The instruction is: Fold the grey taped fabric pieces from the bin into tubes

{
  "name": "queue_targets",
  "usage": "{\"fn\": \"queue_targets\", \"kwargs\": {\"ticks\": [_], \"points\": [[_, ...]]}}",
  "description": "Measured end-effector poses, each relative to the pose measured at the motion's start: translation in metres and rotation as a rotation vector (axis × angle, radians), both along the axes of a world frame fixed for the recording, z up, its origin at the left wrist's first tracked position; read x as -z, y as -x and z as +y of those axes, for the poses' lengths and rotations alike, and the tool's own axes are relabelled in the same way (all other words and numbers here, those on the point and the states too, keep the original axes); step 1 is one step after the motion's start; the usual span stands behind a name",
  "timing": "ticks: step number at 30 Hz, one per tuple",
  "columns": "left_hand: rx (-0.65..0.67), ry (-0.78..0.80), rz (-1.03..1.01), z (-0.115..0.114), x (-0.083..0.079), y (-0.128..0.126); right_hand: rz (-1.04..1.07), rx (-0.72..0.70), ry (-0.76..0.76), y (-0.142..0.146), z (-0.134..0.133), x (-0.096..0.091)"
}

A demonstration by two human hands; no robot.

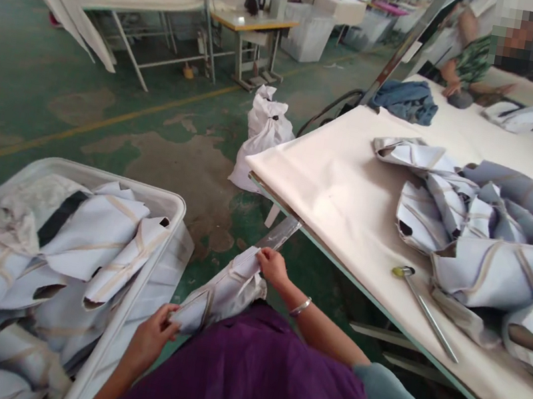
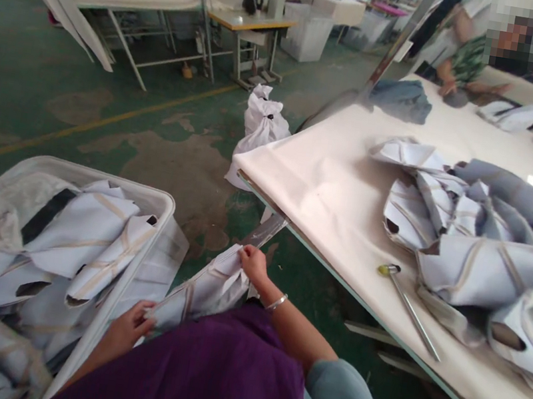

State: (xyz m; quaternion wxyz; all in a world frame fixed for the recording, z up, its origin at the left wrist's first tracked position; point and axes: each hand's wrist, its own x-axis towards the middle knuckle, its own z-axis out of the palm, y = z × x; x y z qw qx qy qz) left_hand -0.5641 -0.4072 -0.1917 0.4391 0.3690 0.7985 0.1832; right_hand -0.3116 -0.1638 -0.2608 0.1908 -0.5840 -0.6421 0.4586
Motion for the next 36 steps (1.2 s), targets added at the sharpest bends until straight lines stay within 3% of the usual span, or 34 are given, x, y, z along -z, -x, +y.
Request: {"fn": "queue_targets", "kwargs": {"ticks": [5, 9, 14, 18, 23, 26, 31, 33, 36], "points": [[0.263, -0.258, 0.184, 0.096, 0.006, -0.059, -0.143, 0.19, -0.137, -0.038, 0.102, -0.007], [0.392, -0.356, 0.186, 0.144, 0.014, -0.082, -0.157, 0.337, -0.175, -0.06, 0.151, -0.013], [0.305, -0.413, 0.213, 0.193, 0.011, -0.083, -0.082, 0.455, -0.153, -0.052, 0.137, 0.001], [0.326, -0.46, 0.107, 0.269, 0.015, -0.102, 0.112, 0.498, -0.073, -0.045, 0.118, 0.017], [0.344, -0.296, -0.03, 0.357, 0.036, -0.143, 0.283, 0.529, 0.021, -0.052, 0.122, 0.023], [0.345, -0.176, -0.154, 0.383, 0.047, -0.151, 0.285, 0.542, 0.059, -0.054, 0.128, 0.022], [0.315, 0.047, -0.29, 0.399, 0.054, -0.147, 0.202, 0.569, 0.107, -0.051, 0.135, 0.021], [0.367, 0.033, -0.211, 0.401, 0.053, -0.148, 0.168, 0.578, 0.124, -0.05, 0.136, 0.02], [0.515, -0.102, 0.09, 0.399, 0.051, -0.157, 0.112, 0.591, 0.15, -0.048, 0.137, 0.017]]}}
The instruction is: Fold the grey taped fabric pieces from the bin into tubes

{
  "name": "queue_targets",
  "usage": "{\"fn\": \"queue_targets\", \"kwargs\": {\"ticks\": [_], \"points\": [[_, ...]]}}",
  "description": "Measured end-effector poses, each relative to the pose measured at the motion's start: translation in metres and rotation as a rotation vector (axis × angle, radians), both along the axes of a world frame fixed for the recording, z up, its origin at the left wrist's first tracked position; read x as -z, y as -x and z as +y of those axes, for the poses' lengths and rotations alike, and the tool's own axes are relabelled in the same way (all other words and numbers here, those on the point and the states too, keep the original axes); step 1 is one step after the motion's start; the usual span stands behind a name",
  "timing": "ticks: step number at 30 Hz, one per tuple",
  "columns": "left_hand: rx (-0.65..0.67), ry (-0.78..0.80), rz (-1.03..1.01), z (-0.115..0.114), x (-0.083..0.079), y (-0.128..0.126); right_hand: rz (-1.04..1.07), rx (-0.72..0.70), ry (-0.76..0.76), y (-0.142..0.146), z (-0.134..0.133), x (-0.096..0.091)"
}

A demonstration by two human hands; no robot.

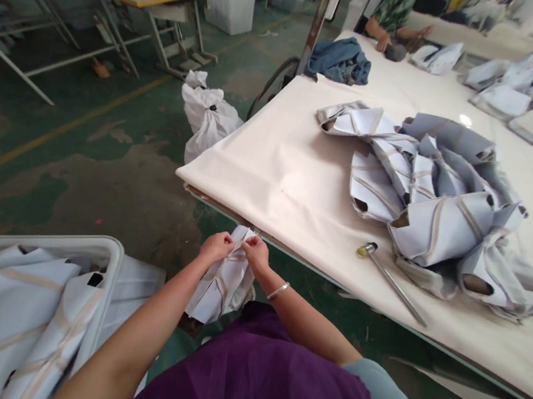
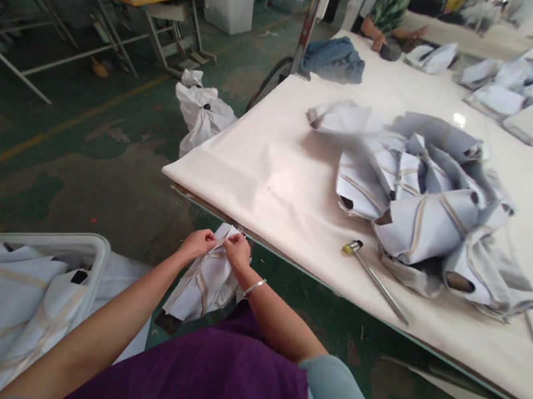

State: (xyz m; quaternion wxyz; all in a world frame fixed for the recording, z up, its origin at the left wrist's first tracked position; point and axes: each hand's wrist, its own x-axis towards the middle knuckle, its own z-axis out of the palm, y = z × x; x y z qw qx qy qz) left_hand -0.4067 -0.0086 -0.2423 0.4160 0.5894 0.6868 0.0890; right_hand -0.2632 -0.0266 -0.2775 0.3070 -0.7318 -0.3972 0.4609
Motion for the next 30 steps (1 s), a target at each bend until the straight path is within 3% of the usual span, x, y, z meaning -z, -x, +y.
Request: {"fn": "queue_targets", "kwargs": {"ticks": [2, 4, 9, 12, 15, 19, 21, 25, 30], "points": [[0.018, -0.092, 0.152, -0.001, 0.0, -0.009, -0.031, 0.001, 0.016, 0.0, 0.0, -0.002], [-0.045, -0.099, 0.208, 0.002, 0.004, -0.018, -0.054, -0.007, 0.018, 0.0, -0.001, -0.002], [-0.252, 0.091, 0.098, 0.033, 0.024, -0.035, -0.042, -0.035, -0.044, -0.002, -0.004, 0.003], [-0.286, 0.138, 0.034, 0.047, 0.032, -0.037, -0.014, -0.054, -0.068, -0.004, -0.003, 0.007], [-0.224, 0.125, 0.051, 0.039, 0.033, -0.026, 0.005, -0.076, -0.077, -0.006, -0.002, 0.009], [-0.178, 0.158, -0.041, 0.011, 0.032, -0.003, -0.1, -0.142, -0.111, -0.009, -0.009, 0.001], [-0.224, 0.207, -0.174, 0.002, 0.033, 0.003, -0.242, -0.251, -0.23, -0.008, -0.017, -0.007], [-0.312, 0.313, -0.345, -0.001, 0.035, 0.002, -0.407, -0.612, -0.513, -0.005, -0.034, -0.022], [-0.369, 0.353, -0.415, -0.001, 0.035, 0.0, -0.436, -0.82, -0.581, -0.01, -0.032, -0.026]]}}
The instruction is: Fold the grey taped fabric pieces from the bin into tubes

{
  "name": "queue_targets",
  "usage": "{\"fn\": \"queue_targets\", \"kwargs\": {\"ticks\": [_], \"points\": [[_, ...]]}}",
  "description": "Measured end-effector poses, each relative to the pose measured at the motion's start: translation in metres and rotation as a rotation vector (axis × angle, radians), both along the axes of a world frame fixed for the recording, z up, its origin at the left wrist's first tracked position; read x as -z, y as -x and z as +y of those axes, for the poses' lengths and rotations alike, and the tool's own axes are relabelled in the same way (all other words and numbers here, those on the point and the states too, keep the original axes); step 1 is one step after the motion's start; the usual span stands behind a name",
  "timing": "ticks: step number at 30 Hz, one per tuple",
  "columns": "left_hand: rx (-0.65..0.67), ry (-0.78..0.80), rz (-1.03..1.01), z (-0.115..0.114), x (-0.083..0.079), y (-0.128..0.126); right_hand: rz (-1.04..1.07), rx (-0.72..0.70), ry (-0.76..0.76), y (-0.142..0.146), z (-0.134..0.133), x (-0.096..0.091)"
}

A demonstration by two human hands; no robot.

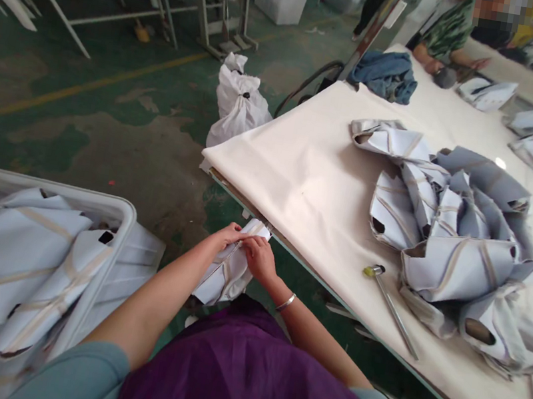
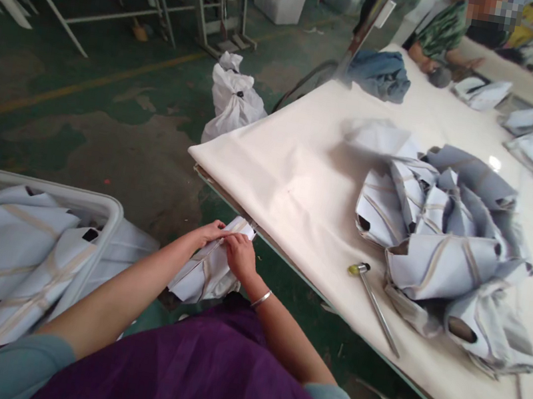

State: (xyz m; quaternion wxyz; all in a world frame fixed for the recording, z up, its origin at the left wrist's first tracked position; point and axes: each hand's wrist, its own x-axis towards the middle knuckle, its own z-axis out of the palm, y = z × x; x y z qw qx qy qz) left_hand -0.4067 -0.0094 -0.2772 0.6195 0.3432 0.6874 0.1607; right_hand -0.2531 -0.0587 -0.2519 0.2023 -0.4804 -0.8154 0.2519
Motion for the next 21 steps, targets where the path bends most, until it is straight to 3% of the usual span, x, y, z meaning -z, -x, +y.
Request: {"fn": "queue_targets", "kwargs": {"ticks": [7, 13, 17, 21], "points": [[0.002, -0.032, 0.065, 0.0, 0.0, 0.001, -0.053, -0.299, 0.005, -0.003, 0.007, -0.002], [0.024, -0.158, 0.109, -0.008, 0.002, 0.007, -0.03, -0.463, 0.037, -0.013, -0.001, -0.005], [0.098, -0.27, -0.015, -0.026, 0.006, 0.023, 0.055, -0.452, 0.058, -0.022, -0.006, 0.003], [0.225, -0.346, 0.053, -0.033, 0.01, 0.035, 0.174, -0.353, 0.076, -0.021, -0.01, 0.015]]}}
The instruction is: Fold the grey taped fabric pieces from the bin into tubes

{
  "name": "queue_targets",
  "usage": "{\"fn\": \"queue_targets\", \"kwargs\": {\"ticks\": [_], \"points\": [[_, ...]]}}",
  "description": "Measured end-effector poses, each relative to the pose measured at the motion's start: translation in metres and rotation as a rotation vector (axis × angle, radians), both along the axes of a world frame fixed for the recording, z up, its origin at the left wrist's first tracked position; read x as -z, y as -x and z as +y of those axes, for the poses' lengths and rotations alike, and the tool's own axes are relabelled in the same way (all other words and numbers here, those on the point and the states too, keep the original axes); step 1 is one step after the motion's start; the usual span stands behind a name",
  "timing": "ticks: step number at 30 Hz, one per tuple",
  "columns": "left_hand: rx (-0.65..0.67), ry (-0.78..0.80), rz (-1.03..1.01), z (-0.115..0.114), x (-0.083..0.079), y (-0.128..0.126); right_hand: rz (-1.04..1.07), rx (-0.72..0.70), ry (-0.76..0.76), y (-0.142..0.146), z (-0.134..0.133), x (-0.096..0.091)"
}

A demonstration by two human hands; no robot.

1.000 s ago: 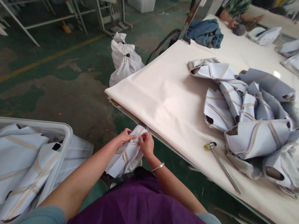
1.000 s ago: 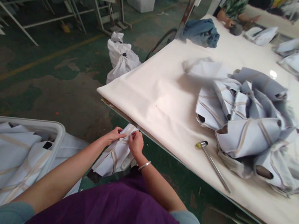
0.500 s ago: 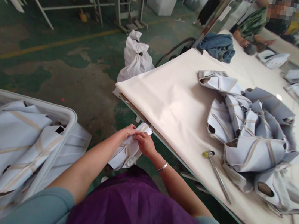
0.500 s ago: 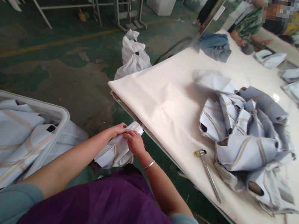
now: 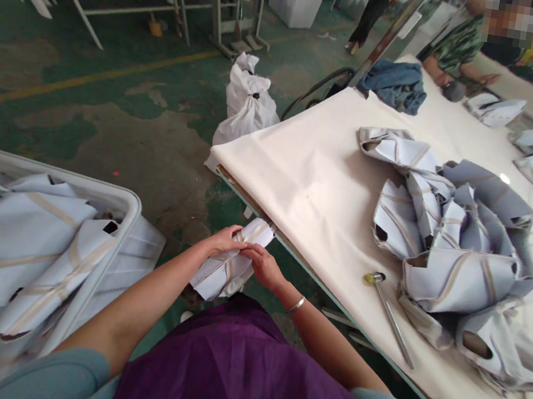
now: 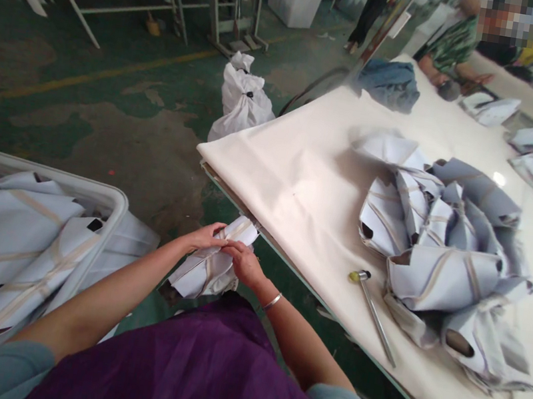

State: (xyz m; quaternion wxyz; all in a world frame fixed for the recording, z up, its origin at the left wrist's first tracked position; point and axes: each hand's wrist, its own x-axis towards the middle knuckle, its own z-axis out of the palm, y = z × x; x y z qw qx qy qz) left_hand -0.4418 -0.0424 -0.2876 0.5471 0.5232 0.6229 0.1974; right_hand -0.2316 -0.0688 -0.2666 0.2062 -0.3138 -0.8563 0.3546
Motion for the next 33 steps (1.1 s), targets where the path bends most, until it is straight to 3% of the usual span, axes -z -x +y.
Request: {"fn": "queue_targets", "kwargs": {"ticks": [5, 11, 19, 26, 33], "points": [[0.18, -0.062, 0.131, 0.011, -0.005, 0.003, -0.003, 0.092, 0.021, 0.003, 0.0, 0.002], [0.303, -0.04, 0.115, 0.024, -0.012, 0.007, -0.197, 0.056, -0.144, 0.014, 0.0, -0.007], [0.223, -0.046, 0.07, 0.021, -0.002, 0.008, -0.095, 0.059, -0.133, 0.027, -0.02, 0.002], [0.15, -0.06, 0.009, 0.0, -0.009, 0.016, -0.13, -0.151, -0.113, 0.005, -0.018, 0.001], [0.185, 0.028, -0.032, -0.025, -0.017, 0.022, -0.042, -0.061, -0.076, 0.008, -0.018, 0.005]]}}
